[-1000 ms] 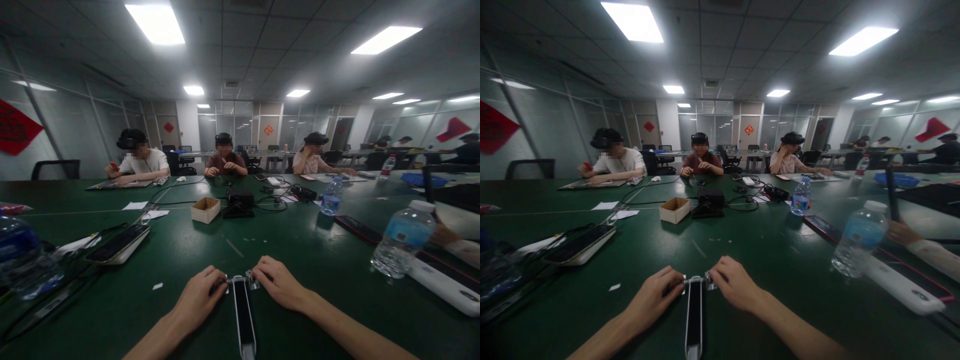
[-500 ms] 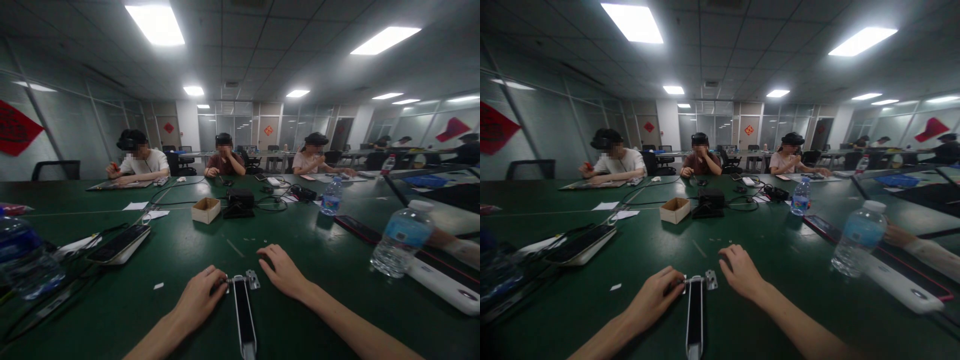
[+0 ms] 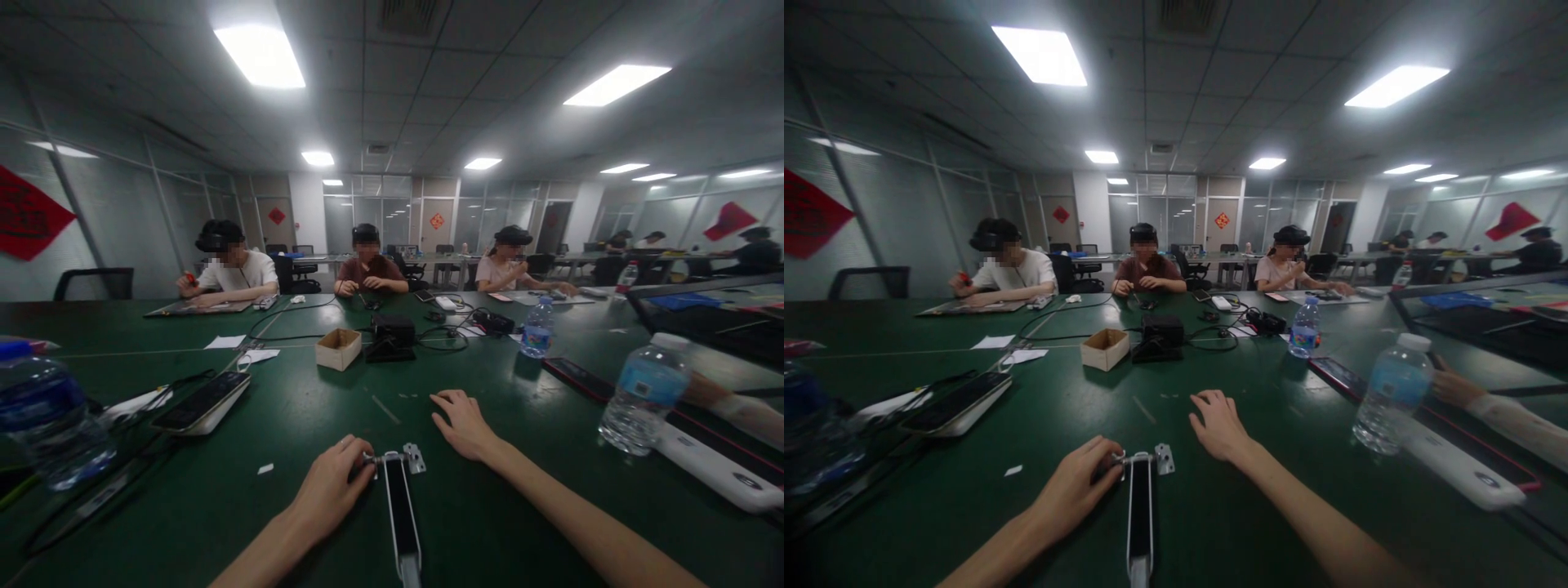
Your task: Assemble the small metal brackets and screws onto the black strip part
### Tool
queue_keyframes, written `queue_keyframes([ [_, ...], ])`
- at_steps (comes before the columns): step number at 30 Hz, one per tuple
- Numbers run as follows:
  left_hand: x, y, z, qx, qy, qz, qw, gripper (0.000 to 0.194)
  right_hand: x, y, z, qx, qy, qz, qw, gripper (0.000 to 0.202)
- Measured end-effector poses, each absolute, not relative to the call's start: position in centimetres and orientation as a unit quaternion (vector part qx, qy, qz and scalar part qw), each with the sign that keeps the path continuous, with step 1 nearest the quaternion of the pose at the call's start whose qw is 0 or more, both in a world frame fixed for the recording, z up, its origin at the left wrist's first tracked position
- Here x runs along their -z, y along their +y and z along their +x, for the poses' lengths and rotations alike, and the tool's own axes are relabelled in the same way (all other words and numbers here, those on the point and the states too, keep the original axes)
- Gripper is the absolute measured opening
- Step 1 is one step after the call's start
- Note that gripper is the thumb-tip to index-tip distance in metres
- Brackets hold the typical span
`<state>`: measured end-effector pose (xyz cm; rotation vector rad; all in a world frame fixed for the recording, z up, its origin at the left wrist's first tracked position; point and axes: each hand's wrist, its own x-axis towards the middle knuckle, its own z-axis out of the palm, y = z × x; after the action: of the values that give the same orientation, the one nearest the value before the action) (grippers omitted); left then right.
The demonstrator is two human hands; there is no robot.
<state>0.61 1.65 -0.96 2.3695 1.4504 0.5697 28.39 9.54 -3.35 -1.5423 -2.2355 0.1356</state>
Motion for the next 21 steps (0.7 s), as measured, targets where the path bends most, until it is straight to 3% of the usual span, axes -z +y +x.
queue_keyframes([
  [6, 1.4, 1.8, 0.6, -0.207, 0.499, 0.829, 0.143, 0.014, 3.3, 10.1, 28.0, -0.031, -0.793, -0.562, 0.232, 0.02],
  [16, 1.5, 1.8, 0.5, -0.207, 0.492, 0.832, 0.149, 0.015, 3.7, 9.9, 28.2, -0.057, -0.801, -0.537, 0.259, 0.019],
  [21, 1.1, 1.7, 0.6, -0.198, 0.499, 0.83, 0.149, 0.015, 1.7, 7.0, 27.1, -0.143, -0.835, -0.457, 0.271, 0.019],
])
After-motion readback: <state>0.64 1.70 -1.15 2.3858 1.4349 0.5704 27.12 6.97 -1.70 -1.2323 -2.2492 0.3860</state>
